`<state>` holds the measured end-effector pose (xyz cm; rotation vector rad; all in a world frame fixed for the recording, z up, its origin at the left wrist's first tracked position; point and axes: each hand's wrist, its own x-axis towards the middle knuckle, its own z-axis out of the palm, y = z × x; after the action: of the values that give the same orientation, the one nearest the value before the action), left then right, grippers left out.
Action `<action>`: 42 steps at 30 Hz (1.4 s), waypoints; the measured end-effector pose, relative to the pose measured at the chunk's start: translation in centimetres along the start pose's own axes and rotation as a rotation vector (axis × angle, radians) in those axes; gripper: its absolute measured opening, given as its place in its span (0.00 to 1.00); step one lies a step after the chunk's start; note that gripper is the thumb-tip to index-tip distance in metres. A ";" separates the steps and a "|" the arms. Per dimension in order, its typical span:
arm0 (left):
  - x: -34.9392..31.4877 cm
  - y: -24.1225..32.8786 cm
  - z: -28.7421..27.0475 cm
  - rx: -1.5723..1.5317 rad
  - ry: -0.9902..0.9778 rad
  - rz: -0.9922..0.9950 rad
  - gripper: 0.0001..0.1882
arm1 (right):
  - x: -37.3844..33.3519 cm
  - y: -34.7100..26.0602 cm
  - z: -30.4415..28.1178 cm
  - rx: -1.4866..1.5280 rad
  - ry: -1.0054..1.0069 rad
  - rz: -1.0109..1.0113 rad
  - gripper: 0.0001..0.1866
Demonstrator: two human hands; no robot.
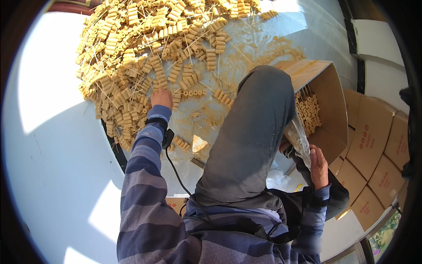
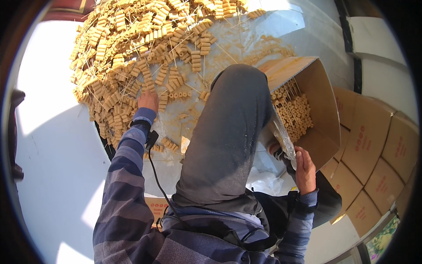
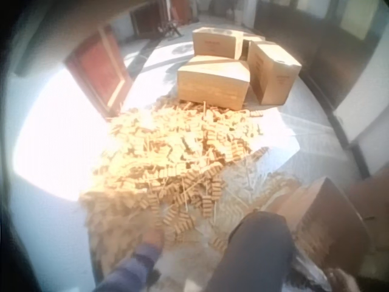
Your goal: The person threads ring-shaped snack pieces onto wooden skewers, then places the completed skewers into a cardboard box. The person repeats this process multiple times, handling loose snacks from a pile on the floor.
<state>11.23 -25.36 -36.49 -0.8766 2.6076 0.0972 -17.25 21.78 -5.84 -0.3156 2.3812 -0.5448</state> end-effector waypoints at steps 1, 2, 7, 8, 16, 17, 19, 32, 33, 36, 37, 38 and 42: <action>-1.1 0.1 -0.4 -0.018 0.030 -0.016 0.10 | 0.2 -0.3 0.0 -0.008 0.004 -0.011 0.14; -2.3 0.3 -1.0 -0.032 0.077 -0.027 0.10 | 0.4 -0.8 0.1 0.003 0.023 -0.058 0.14; -8.1 1.4 -6.6 -0.850 -0.073 -0.177 0.17 | -0.5 -7.4 -0.6 0.271 0.187 -0.175 0.13; -9.3 2.1 -8.6 -1.120 -0.157 -0.279 0.18 | -1.3 -9.3 -0.9 0.369 0.156 -0.192 0.15; -16.0 10.7 -26.6 -1.543 -0.262 0.337 0.18 | -5.1 -20.9 7.4 0.776 -0.540 -0.268 0.25; -16.2 11.4 -27.7 -1.501 -0.248 0.435 0.17 | -4.9 -21.4 8.6 0.801 -0.614 -0.228 0.26; -15.2 11.8 -28.7 -1.215 -0.079 0.586 0.14 | -4.6 -21.7 9.4 0.722 -0.577 -0.227 0.25; -9.6 5.1 -15.4 -1.974 -0.299 0.051 0.27 | -3.0 -21.9 10.0 1.173 -0.309 -0.160 0.17; -7.8 4.0 -11.9 -1.813 -0.134 -0.237 0.25 | -2.7 -21.6 9.7 1.200 -0.339 -0.156 0.17; -4.7 0.9 -1.6 -1.383 -0.086 -0.770 0.32 | -2.3 -20.9 9.6 1.206 -0.347 -0.070 0.18; -4.3 0.9 1.2 -1.216 -0.003 -0.706 0.34 | -2.3 -20.7 9.9 1.207 -0.394 -0.064 0.18; -4.3 0.9 3.2 -1.039 0.002 -0.693 0.35 | -2.5 -20.5 10.3 1.206 -0.435 -0.050 0.18; -3.6 2.5 4.7 -0.850 -0.050 -0.708 0.40 | -2.6 -20.4 10.7 1.156 -0.478 -0.028 0.19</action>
<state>13.94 -20.41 -39.54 -1.9698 2.0041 1.0430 -6.62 1.49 -2.46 0.0555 1.3093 -1.5231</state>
